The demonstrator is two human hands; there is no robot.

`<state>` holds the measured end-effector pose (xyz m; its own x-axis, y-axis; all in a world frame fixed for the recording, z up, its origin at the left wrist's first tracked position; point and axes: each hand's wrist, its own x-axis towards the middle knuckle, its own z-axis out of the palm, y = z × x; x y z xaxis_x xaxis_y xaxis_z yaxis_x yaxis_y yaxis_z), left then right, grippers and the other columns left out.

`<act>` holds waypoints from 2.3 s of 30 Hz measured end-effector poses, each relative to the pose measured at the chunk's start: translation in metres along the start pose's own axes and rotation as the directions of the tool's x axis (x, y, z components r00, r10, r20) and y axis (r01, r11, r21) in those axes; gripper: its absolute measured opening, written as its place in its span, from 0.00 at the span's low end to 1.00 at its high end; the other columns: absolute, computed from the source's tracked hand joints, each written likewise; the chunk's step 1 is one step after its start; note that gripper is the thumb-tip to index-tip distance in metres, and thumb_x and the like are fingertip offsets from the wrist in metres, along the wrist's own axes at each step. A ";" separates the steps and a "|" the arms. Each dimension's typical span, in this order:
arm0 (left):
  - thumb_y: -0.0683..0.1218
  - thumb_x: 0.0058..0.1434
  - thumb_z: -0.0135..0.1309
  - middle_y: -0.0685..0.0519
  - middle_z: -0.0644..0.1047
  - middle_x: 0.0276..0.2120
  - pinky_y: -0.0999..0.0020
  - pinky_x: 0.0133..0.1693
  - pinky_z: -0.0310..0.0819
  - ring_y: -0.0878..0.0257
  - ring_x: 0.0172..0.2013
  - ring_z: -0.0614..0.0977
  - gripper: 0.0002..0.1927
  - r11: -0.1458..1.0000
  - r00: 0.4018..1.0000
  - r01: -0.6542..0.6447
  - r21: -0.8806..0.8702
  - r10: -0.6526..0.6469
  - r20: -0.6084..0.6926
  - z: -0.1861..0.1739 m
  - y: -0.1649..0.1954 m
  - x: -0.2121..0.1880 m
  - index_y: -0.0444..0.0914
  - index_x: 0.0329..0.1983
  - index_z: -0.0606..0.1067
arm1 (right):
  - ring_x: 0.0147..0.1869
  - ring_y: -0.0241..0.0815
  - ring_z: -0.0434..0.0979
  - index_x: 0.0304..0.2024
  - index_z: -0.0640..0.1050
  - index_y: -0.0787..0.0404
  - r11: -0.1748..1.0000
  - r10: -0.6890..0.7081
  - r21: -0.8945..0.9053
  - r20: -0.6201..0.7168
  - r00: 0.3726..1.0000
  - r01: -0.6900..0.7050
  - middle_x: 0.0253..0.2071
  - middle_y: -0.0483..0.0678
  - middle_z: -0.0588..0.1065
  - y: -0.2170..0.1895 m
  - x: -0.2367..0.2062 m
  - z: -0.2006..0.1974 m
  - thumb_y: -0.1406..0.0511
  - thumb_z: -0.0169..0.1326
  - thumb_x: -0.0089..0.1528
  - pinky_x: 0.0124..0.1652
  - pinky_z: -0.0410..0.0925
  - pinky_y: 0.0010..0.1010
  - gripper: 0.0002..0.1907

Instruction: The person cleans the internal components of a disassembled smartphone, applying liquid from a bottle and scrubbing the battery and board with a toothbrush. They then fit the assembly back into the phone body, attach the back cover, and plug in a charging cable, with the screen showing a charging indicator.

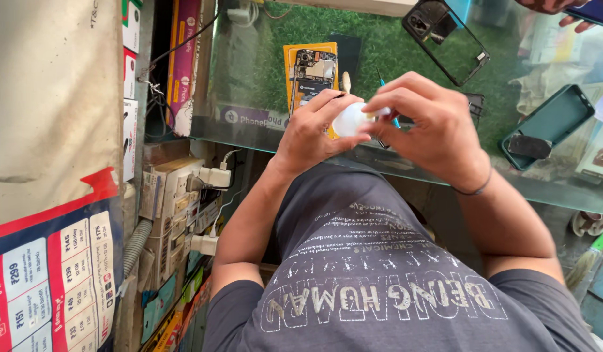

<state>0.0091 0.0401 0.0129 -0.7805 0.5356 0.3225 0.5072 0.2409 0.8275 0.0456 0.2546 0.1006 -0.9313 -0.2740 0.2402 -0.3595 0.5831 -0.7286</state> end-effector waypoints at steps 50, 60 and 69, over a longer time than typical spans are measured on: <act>0.46 0.55 0.74 0.53 0.79 0.47 0.70 0.38 0.76 0.62 0.35 0.79 0.27 0.963 0.955 0.259 -0.071 -0.267 -0.130 0.004 0.017 -0.014 0.40 0.57 0.77 | 0.63 0.43 0.80 0.62 0.74 0.64 0.945 0.034 0.320 0.091 0.995 -0.062 0.59 0.51 0.75 0.040 -0.006 0.024 0.67 0.74 0.56 0.63 0.75 0.33 0.34; 0.53 0.57 0.73 0.47 0.76 0.55 0.58 0.55 0.80 0.49 0.54 0.81 0.33 0.998 0.992 0.016 0.059 -0.009 -0.127 0.017 0.018 0.000 0.38 0.62 0.73 | 0.62 0.41 0.79 0.59 0.76 0.66 0.933 0.015 0.361 -0.023 1.000 -0.006 0.63 0.55 0.75 0.045 -0.020 0.021 0.74 0.72 0.58 0.60 0.76 0.30 0.28; 0.50 0.63 0.69 0.49 0.77 0.48 0.62 0.48 0.78 0.55 0.47 0.81 0.20 0.947 0.965 0.224 0.232 -0.181 -0.191 0.006 0.012 -0.017 0.38 0.53 0.77 | 0.57 0.45 0.81 0.58 0.78 0.64 0.996 0.020 -0.078 -0.205 0.978 -0.037 0.53 0.52 0.77 0.069 -0.047 -0.005 0.72 0.74 0.61 0.57 0.74 0.31 0.25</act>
<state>0.0306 0.0391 0.0144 -0.9147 0.3183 0.2489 0.3902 0.5357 0.7488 0.0641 0.3114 0.0419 -0.9306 -0.0994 0.3522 -0.3287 0.6504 -0.6848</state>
